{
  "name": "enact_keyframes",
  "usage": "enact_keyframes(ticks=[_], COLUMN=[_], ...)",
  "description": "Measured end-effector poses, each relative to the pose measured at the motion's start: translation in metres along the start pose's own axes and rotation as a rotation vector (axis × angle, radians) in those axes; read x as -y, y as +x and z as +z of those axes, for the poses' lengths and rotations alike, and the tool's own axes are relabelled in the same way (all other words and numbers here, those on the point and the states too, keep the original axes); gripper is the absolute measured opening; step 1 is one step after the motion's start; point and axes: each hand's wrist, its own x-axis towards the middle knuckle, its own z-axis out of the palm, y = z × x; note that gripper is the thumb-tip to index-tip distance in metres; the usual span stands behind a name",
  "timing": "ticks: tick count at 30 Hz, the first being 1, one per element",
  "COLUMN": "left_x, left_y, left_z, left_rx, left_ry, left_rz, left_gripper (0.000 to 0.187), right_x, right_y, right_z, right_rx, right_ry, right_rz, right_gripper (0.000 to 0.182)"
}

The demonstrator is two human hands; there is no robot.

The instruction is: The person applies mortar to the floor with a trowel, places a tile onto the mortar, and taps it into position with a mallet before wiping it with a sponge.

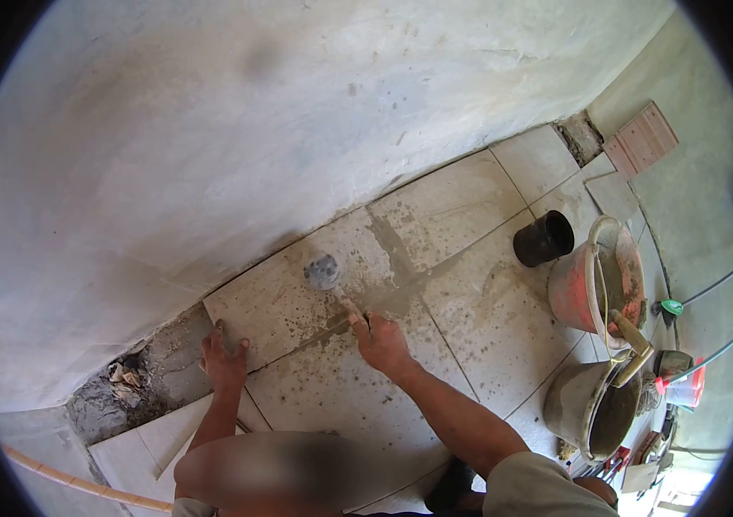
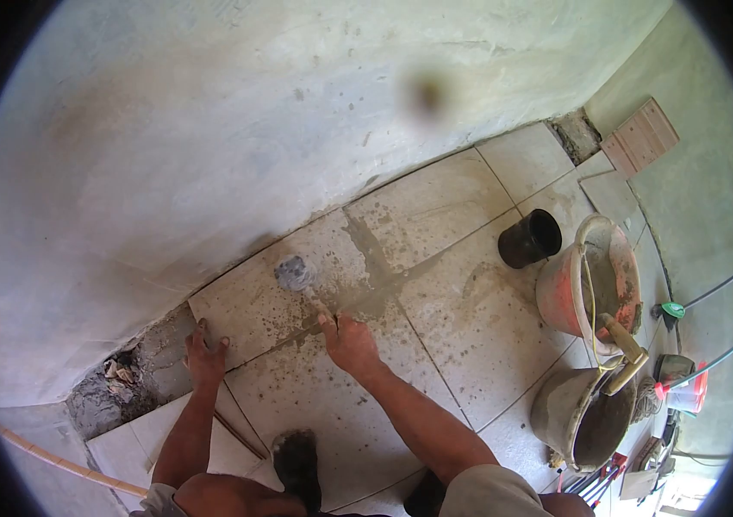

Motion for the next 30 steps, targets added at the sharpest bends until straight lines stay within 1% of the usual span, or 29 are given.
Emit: enact_keyframes(ticks=[1, 3, 4, 6, 10, 12, 14, 16, 17, 19, 20, 22, 25, 28, 30], left_x=[0.000, 0.001, 0.001, 0.002, 0.000, 0.003, -0.004, -0.011, -0.016, -0.026, -0.033, -0.045, -0.054, -0.058, -0.060], left_y=[0.000, 0.001, 0.000, 0.000, 0.001, -0.002, -0.002, -0.014, -0.019, -0.026, -0.028, -0.035, -0.032, -0.031, -0.029], left_z=[-0.001, -0.002, -0.001, 0.001, -0.001, 0.001, 0.001, 0.001, 0.004, 0.010, 0.013, 0.019, 0.032, 0.030, 0.026], left_rx=[0.015, 0.022, 0.031, 0.027, 0.020, 0.018, 0.004, -0.175, -0.175, -0.056, -0.059, 0.169, 0.209, 0.214, 0.229], left_ry=[-0.014, -0.009, -0.009, -0.011, -0.013, -0.001, 0.005, 0.288, 0.287, 0.311, 0.314, 0.295, 0.197, 0.242, 0.257], left_rz=[-0.004, -0.018, -0.023, -0.025, -0.021, -0.010, 0.006, 0.306, 0.303, 0.558, 0.560, 0.699, 0.686, 0.682, 0.693], left_gripper=[0.067, 0.066, 0.066, 0.066, 0.067, 0.066, 0.066, 0.063, 0.063, 0.060, 0.060, 0.061, 0.064, 0.069, 0.069], right_x=[0.003, 0.007, 0.007, 0.005, 0.000, -0.002, 0.001, 0.005, 0.007, 0.009, 0.010, 0.011, 0.012, 0.014, 0.024], right_y=[0.001, 0.000, 0.001, 0.009, 0.013, 0.014, 0.016, 0.008, 0.007, 0.004, 0.005, 0.000, 0.000, 0.008, 0.005], right_z=[0.005, 0.014, 0.019, 0.028, 0.027, 0.022, 0.015, 0.014, 0.014, 0.014, 0.015, 0.017, 0.018, 0.014, 0.007], right_rx=[0.004, 0.087, 0.092, 0.136, 0.121, 0.150, 0.146, 0.159, 0.185, 0.210, 0.198, 0.197, 0.180, 0.225, 0.212], right_ry=[0.002, -0.003, -0.006, -0.096, -0.085, -0.087, -0.079, -0.067, -0.085, -0.099, -0.075, -0.053, -0.075, -0.131, -0.047], right_rz=[-0.005, 0.084, 0.084, 0.165, 0.147, 0.197, 0.187, 0.194, 0.217, 0.242, 0.221, 0.209, 0.206, 0.191, 0.151], right_gripper=[0.041, 0.044, 0.044, 0.047, 0.050, 0.049, 0.049, 0.049, 0.049, 0.049, 0.049, 0.050, 0.052, 0.054, 0.052])
